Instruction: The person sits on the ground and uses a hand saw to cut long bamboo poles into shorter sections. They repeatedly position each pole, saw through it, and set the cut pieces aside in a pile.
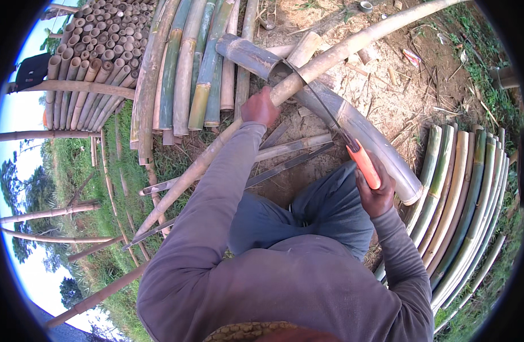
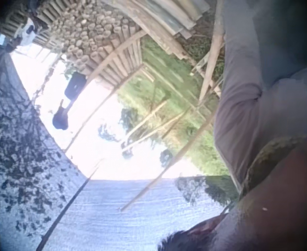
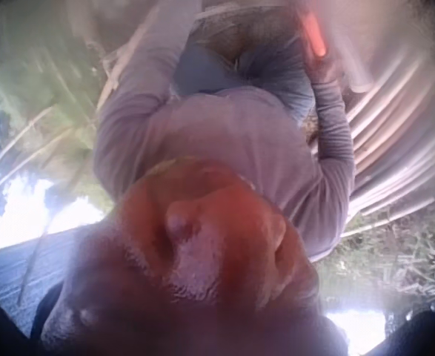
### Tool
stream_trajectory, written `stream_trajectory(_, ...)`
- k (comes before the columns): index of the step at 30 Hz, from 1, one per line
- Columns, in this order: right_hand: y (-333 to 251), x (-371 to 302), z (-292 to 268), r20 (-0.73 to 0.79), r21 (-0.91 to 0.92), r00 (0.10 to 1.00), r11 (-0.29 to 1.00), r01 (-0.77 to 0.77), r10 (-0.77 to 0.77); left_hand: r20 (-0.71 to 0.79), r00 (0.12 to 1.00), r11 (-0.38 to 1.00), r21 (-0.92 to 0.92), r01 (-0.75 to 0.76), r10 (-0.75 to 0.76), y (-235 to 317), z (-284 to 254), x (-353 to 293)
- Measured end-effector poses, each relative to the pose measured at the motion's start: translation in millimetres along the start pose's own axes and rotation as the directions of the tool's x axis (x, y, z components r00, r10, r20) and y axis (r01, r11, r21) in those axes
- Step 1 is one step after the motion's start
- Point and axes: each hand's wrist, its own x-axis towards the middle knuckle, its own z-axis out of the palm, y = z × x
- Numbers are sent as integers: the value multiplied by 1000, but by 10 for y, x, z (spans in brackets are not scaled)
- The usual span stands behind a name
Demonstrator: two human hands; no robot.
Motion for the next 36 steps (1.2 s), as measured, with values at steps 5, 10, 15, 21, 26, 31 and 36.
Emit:
stream_trajectory(5, 120, -101, -25, -25, -56, 998, 997, 51, -52, -5, 1000, 1000, -13, -9, 8, 84, -49, 43)
stream_trajectory(10, -94, 1600, 887, -50, -62, 995, 995, 82, -86, -40, 999, 1000, 9, -23, 24, 129, -108, 112)
stream_trajectory(15, 55, 491, 426, -64, 28, 998, 1000, 7, -5, -48, 999, 1000, -13, -13, 13, 66, -162, 96)
stream_trajectory(21, 86, -163, -11, -60, -90, 997, 995, 41, -47, -34, 999, 1000, -9, -4, 4, 88, -59, 42)
stream_trajectory(26, 32, 1564, 956, -99, -153, 992, 986, 67, -83, -59, 997, 999, 10, -48, 48, 151, -115, 87)
stream_trajectory(31, 83, 617, 512, -59, -20, 998, 1000, 0, -1, -25, 999, 1000, -3, -23, 23, 55, -151, 120)
stream_trajectory(36, 92, -278, -91, -34, -158, 997, 985, 65, -71, -1, 1000, 1000, -7, -6, 6, 32, -45, 63)
